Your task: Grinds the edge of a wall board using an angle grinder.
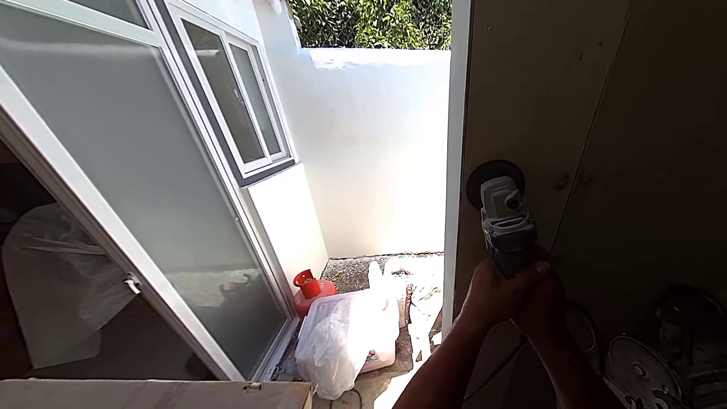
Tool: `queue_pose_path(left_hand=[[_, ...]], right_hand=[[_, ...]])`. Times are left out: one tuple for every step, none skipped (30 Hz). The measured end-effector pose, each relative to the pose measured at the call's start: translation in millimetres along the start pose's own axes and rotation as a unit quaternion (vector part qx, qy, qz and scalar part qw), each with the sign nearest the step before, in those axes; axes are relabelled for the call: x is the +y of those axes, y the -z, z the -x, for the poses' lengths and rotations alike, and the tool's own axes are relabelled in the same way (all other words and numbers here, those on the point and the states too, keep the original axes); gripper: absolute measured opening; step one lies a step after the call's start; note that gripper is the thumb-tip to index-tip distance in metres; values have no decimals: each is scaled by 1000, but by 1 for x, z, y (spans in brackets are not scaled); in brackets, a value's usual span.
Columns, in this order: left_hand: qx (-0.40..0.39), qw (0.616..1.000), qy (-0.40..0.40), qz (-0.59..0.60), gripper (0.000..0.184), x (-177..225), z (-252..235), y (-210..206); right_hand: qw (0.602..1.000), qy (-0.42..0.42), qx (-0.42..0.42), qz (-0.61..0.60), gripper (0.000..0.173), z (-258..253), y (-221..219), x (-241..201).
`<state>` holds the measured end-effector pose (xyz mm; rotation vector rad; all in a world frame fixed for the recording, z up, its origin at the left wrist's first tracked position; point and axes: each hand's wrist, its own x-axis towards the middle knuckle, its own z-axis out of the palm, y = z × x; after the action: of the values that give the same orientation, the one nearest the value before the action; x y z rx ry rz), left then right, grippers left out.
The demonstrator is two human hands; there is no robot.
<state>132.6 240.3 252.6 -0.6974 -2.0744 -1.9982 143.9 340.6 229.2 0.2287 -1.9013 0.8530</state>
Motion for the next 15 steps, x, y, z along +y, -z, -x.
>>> queue_pose_path(left_hand=[[-7, 1000, 4, -4, 50, 1, -1, 0], [-11, 1000, 6, -5, 51, 3, -1, 1], [-9, 1000, 5, -3, 50, 4, -1, 0], [-6, 1000, 2, 2, 47, 4, 0, 0], [-3, 1000, -2, 7, 45, 5, 0, 0], [-2, 1000, -3, 8, 44, 5, -1, 0], [-3, 1000, -1, 4, 44, 4, -1, -1], [-3, 1000, 0, -2, 44, 4, -1, -1], [-3, 1000, -1, -4, 45, 3, -1, -1], [-3, 1000, -2, -3, 46, 2, -1, -1], [0, 1000, -4, 1, 45, 2, 0, -1], [3, 1000, -6, 7, 45, 1, 1, -1], [4, 1000, -9, 12, 44, 1, 1, -1], [2, 1000, -9, 13, 44, 2, 0, -1], [-3, 1000, -4, 6, 46, 3, 0, -1]], right_hand=[[1000, -5, 2, -2, 58, 0, 0, 0], [1000, -7, 0, -2, 58, 0, 0, -1], [1000, -4, -3, -1, 58, -1, 1, -1], [1000, 3, -5, -1, 59, -3, 2, -1], [1000, 6, -9, -1, 59, -4, 3, -1], [1000, 7, -10, -2, 59, -4, 3, 0], [1000, 7, -6, -1, 58, -4, 3, 0], [1000, 9, -2, 2, 58, -3, 3, 0], [1000, 11, -3, 7, 57, -3, 3, 1], [1000, 14, -6, 11, 57, -3, 3, 1], [1000, 19, -8, 12, 58, -2, 3, 2], [1000, 22, -9, 14, 58, -2, 3, 1], [1000, 22, -7, 15, 58, -2, 3, 1], [1000, 17, -4, 16, 57, -2, 3, 0], [1000, 10, -1, 16, 57, -2, 2, -1]])
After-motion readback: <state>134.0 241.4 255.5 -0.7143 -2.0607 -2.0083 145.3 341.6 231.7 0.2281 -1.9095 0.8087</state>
